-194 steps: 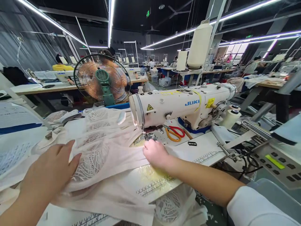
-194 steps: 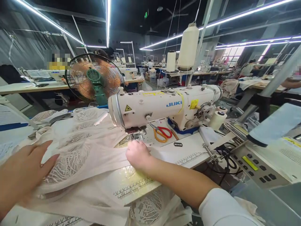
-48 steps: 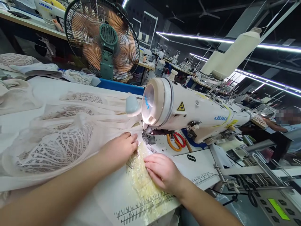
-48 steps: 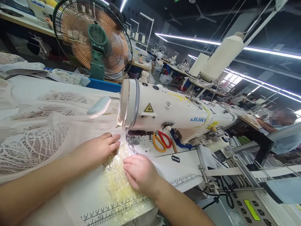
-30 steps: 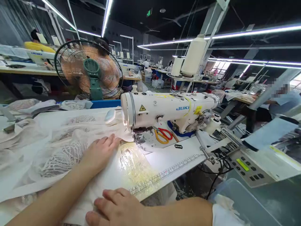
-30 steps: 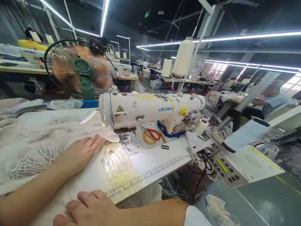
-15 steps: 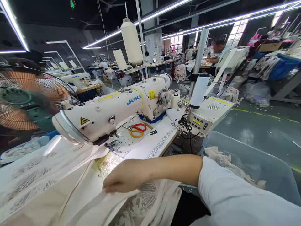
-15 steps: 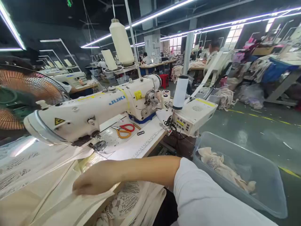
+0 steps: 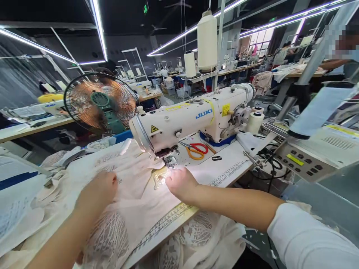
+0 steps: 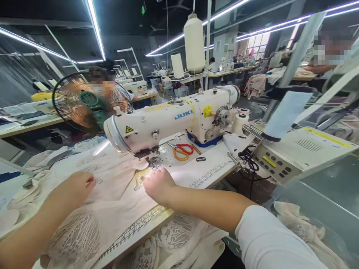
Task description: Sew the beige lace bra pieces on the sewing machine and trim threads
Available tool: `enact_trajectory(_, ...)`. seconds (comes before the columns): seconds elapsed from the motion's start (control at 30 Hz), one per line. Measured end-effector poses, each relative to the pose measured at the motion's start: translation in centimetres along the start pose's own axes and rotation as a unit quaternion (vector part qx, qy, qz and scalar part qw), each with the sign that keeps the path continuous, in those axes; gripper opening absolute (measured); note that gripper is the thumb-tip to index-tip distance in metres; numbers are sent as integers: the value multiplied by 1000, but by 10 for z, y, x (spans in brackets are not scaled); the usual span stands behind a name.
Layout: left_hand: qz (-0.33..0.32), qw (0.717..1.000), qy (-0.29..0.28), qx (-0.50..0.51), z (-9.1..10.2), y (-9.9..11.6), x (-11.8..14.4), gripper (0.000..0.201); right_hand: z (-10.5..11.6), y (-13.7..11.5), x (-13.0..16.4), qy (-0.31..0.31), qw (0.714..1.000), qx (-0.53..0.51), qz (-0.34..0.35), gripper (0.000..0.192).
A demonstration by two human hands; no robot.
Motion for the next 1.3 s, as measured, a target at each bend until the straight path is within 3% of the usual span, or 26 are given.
enact_trajectory(0.13,-65,994,-83,8,-47,61,-13,33,-15,-13,4,5,1000,3,-18,15)
enact_trajectory(0.23,-66,992,-109,2,-71,87,-28,26,-23,-22,5,33,999,-2,4,21)
enact_trajectory(0.37,15,993,-114,-18,-83,83,-58,30,-27,-20,-5,80,994,-20,68,28)
enact_trajectory(0.47,37,991,-124,-16,-77,78,-73,28,-30,-12,-16,72,991,-35,110,34)
enact_trajectory(0.53,10,993,-121,-4,-68,78,-72,30,-30,-6,-20,69,988,-43,128,35)
enact_trajectory(0.63,-77,989,-124,21,-57,80,-49,35,-31,-1,-19,83,984,-50,147,36)
enact_trajectory(0.73,-208,965,-148,52,-63,81,-13,35,-33,1,-16,93,983,-48,150,36)
enact_trajectory(0.83,-305,942,-119,73,-75,78,10,46,-34,1,-16,95,984,-50,144,38)
enact_trajectory(1.0,-292,950,-87,75,-89,73,5,50,-31,4,-7,93,985,-46,141,39)
enact_trajectory(1.3,-270,954,-92,87,-88,79,-7,47,-31,21,18,122,983,-76,117,36)
Point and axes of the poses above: each hand's wrist, its own x-axis away from the middle knuckle, its own z-axis out of the back of the hand, y = z × x, the point moved 5 cm from there along -x, towards the middle knuckle, and after that the axes turned 2 degrees about z, right-handed, at the moved point
